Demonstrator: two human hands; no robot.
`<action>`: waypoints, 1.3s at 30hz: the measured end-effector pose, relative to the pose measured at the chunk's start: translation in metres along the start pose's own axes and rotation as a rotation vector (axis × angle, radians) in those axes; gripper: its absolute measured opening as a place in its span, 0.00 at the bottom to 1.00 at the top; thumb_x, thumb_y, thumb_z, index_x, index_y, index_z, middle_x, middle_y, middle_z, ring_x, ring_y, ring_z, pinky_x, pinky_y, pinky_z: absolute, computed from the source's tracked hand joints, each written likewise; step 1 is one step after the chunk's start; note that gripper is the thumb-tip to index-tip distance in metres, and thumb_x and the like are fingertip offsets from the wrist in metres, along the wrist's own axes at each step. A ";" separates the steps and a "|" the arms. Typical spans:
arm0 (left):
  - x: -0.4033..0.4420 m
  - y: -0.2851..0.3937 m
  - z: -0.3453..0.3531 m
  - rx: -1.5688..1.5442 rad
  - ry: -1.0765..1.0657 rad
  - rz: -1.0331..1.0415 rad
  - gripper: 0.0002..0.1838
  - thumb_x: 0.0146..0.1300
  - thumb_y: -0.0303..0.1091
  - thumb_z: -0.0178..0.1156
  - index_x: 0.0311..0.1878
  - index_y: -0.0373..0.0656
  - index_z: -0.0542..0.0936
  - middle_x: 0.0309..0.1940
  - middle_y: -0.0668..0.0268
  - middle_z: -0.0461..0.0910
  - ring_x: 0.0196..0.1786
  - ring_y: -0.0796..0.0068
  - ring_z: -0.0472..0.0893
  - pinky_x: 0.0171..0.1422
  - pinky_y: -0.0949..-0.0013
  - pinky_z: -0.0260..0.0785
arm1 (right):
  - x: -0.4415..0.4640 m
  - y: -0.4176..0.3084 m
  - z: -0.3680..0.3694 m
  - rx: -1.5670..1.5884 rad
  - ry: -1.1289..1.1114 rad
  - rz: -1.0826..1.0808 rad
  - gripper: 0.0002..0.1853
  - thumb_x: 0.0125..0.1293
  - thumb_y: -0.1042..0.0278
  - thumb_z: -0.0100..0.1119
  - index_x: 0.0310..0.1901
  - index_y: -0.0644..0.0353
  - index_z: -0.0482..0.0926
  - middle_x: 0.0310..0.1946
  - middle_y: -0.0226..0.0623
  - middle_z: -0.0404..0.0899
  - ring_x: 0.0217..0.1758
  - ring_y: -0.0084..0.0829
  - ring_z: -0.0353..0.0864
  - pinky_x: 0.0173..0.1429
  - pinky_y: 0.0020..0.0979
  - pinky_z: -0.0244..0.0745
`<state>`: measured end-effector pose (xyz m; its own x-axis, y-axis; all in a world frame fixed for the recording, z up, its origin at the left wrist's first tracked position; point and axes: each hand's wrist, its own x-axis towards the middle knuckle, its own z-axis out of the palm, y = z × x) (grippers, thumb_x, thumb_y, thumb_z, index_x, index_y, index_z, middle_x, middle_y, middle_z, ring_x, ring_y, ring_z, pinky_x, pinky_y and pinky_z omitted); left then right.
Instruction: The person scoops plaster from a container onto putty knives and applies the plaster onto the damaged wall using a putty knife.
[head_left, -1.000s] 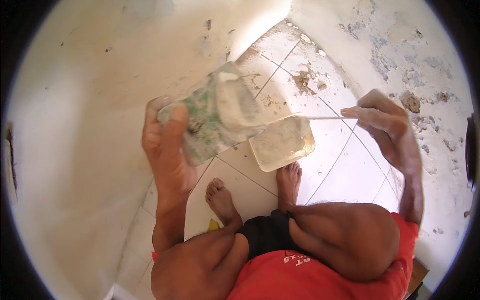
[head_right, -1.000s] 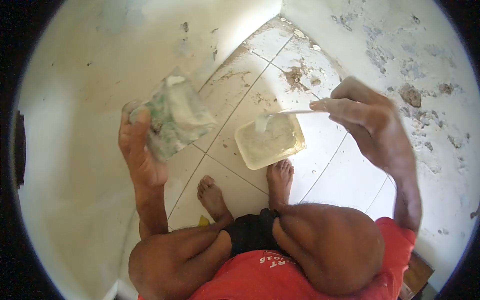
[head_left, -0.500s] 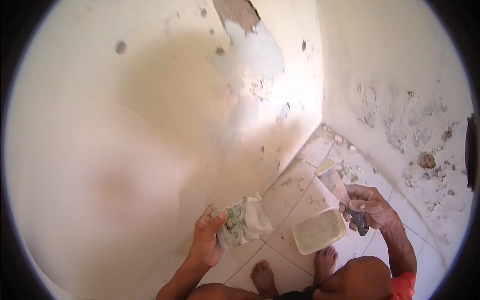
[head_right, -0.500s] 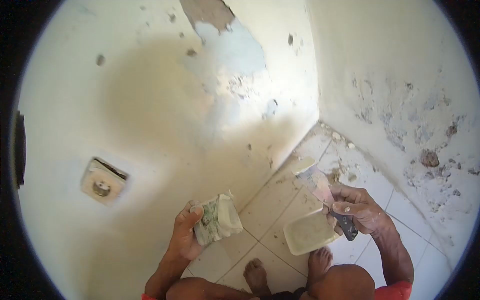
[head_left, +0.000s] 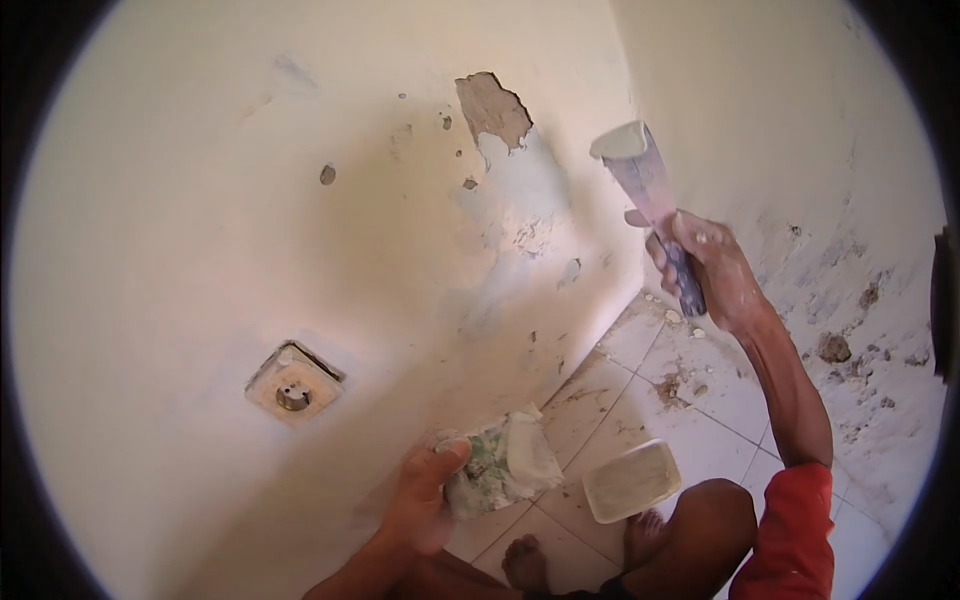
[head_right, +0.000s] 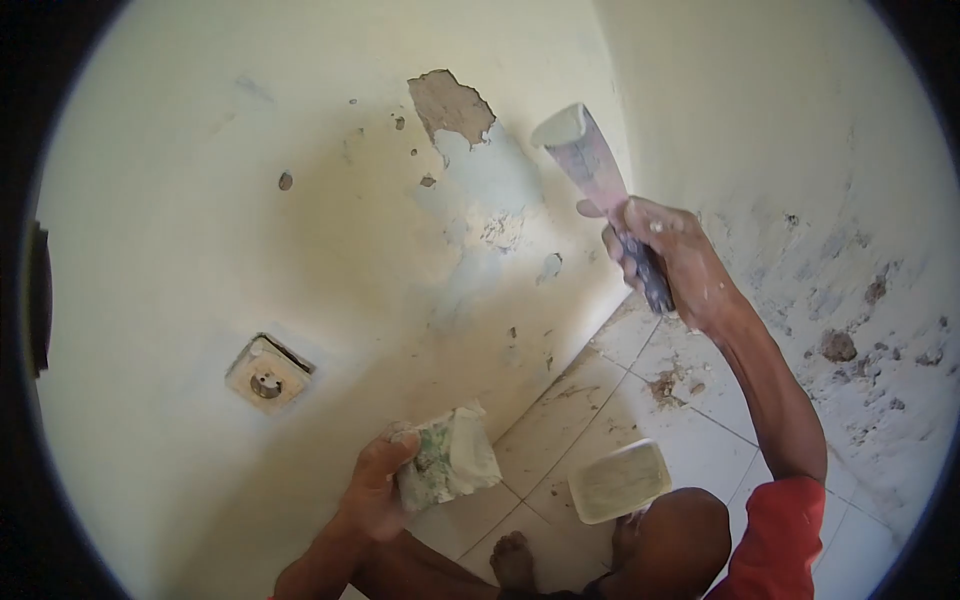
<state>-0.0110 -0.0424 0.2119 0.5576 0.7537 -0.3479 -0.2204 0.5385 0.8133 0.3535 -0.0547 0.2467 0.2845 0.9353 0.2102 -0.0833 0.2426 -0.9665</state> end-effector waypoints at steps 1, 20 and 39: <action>0.002 -0.006 0.006 -0.021 0.021 -0.002 0.17 0.72 0.33 0.57 0.58 0.34 0.69 0.53 0.56 0.79 0.52 0.66 0.83 0.61 0.60 0.78 | 0.009 -0.005 -0.001 -0.106 0.039 -0.055 0.34 0.75 0.36 0.45 0.54 0.65 0.81 0.24 0.22 0.67 0.23 0.17 0.64 0.27 0.19 0.65; 0.059 -0.062 0.013 -0.091 0.101 -0.106 0.18 0.72 0.31 0.57 0.60 0.35 0.68 0.54 0.58 0.78 0.54 0.72 0.79 0.62 0.66 0.73 | 0.176 -0.023 -0.026 -1.429 0.210 -1.076 0.17 0.64 0.63 0.66 0.53 0.59 0.80 0.38 0.32 0.77 0.42 0.37 0.72 0.50 0.39 0.68; 0.059 -0.066 -0.002 -0.142 0.029 -0.093 0.13 0.72 0.31 0.59 0.54 0.39 0.69 0.46 0.63 0.79 0.48 0.78 0.79 0.56 0.70 0.74 | 0.144 -0.050 -0.001 -1.822 0.378 -1.131 0.13 0.63 0.56 0.67 0.45 0.50 0.84 0.27 0.25 0.75 0.32 0.28 0.73 0.32 0.33 0.67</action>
<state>0.0350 -0.0324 0.1364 0.5581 0.7076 -0.4334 -0.2807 0.6525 0.7039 0.3995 0.0679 0.3248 -0.3103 0.4748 0.8236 0.8918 -0.1547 0.4251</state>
